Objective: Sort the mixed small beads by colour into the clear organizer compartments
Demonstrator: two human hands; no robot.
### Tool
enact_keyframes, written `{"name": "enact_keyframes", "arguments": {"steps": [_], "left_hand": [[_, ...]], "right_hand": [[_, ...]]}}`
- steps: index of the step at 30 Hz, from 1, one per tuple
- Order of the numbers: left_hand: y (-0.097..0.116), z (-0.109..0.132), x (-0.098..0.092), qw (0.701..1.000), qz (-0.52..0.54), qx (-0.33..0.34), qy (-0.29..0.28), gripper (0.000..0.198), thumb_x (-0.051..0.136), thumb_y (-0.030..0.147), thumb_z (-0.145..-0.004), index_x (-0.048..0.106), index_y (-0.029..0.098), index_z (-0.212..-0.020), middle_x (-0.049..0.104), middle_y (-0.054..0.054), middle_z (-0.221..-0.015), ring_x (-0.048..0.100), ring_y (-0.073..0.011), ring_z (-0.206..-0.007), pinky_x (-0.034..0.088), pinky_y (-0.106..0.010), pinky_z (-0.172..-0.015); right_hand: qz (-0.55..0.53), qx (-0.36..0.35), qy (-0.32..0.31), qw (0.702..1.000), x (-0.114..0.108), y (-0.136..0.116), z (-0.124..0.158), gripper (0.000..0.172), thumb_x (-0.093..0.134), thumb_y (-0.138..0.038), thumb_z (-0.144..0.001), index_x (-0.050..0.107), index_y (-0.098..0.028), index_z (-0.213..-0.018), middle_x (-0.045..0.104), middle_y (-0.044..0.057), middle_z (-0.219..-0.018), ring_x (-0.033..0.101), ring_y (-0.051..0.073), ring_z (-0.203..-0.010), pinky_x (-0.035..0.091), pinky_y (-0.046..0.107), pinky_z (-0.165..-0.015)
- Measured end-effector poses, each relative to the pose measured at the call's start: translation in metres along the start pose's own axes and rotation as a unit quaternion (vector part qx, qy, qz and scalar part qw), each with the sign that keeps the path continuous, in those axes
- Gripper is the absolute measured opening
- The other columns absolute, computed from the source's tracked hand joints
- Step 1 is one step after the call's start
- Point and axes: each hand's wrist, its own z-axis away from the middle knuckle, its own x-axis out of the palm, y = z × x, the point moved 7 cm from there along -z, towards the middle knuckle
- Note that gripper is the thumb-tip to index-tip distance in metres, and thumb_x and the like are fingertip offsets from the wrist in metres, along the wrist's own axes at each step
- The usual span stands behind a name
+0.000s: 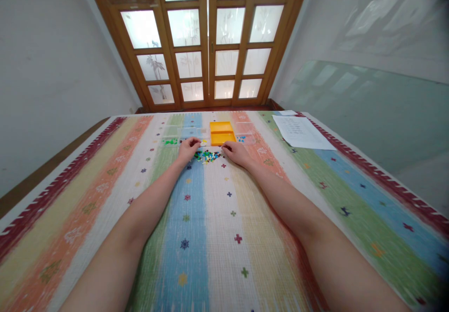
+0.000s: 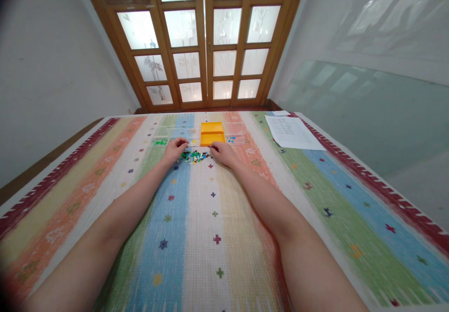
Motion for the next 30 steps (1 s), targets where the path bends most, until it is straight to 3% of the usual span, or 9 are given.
{"name": "enact_keyframes", "arguments": {"steps": [15, 18, 22, 26, 30], "left_hand": [[-0.008, 0.003, -0.010, 0.979, 0.163, -0.112, 0.052, 0.019, 0.064, 0.025, -0.078, 0.073, 0.018, -0.093, 0.070, -0.002, -0.082, 0.054, -0.0095, -0.062, 0.044, -0.022, -0.060], [-0.009, 0.004, -0.009, 0.969, 0.197, -0.139, 0.052, 0.024, 0.064, 0.024, -0.078, 0.074, 0.018, -0.098, 0.075, -0.005, -0.093, 0.057, -0.0087, -0.063, 0.046, -0.021, -0.060], [-0.006, 0.006, -0.001, 0.959, 0.222, -0.173, 0.004, 0.040, 0.064, 0.026, -0.080, 0.073, 0.019, -0.118, 0.075, -0.008, -0.121, 0.059, -0.0084, -0.065, 0.051, -0.023, -0.065], [-0.001, 0.005, -0.002, 0.971, 0.185, -0.149, -0.012, 0.044, 0.060, 0.025, -0.081, 0.073, 0.019, -0.122, 0.070, -0.008, -0.133, 0.058, -0.0074, -0.061, 0.052, -0.024, -0.065], [-0.004, 0.002, -0.008, 0.986, 0.124, -0.110, -0.003, 0.036, 0.056, 0.025, -0.083, 0.076, 0.020, -0.113, 0.073, -0.005, -0.122, 0.058, -0.0089, -0.061, 0.051, -0.025, -0.067]], "right_hand": [[-0.003, 0.003, -0.008, 1.000, 0.001, 0.001, 0.000, 0.016, 0.057, -0.025, -0.097, 0.072, -0.020, -0.093, 0.075, 0.004, -0.091, 0.063, 0.018, -0.081, 0.039, 0.026, -0.072], [0.000, 0.002, -0.006, 1.000, 0.002, 0.002, 0.000, 0.017, 0.056, -0.025, -0.097, 0.072, -0.020, -0.093, 0.075, 0.004, -0.091, 0.063, 0.018, -0.081, 0.039, 0.026, -0.071], [0.009, 0.003, -0.004, 1.000, 0.003, 0.003, -0.001, 0.017, 0.056, -0.025, -0.097, 0.072, -0.020, -0.092, 0.074, 0.004, -0.091, 0.063, 0.018, -0.081, 0.038, 0.026, -0.071], [0.010, 0.006, -0.008, 1.000, 0.003, 0.003, 0.000, 0.018, 0.056, -0.026, -0.097, 0.072, -0.020, -0.092, 0.074, 0.004, -0.090, 0.062, 0.018, -0.081, 0.038, 0.027, -0.071], [0.013, 0.008, -0.008, 1.000, 0.003, 0.003, 0.000, 0.019, 0.055, -0.026, -0.097, 0.072, -0.020, -0.094, 0.074, 0.004, -0.092, 0.062, 0.018, -0.082, 0.038, 0.027, -0.071]]}}
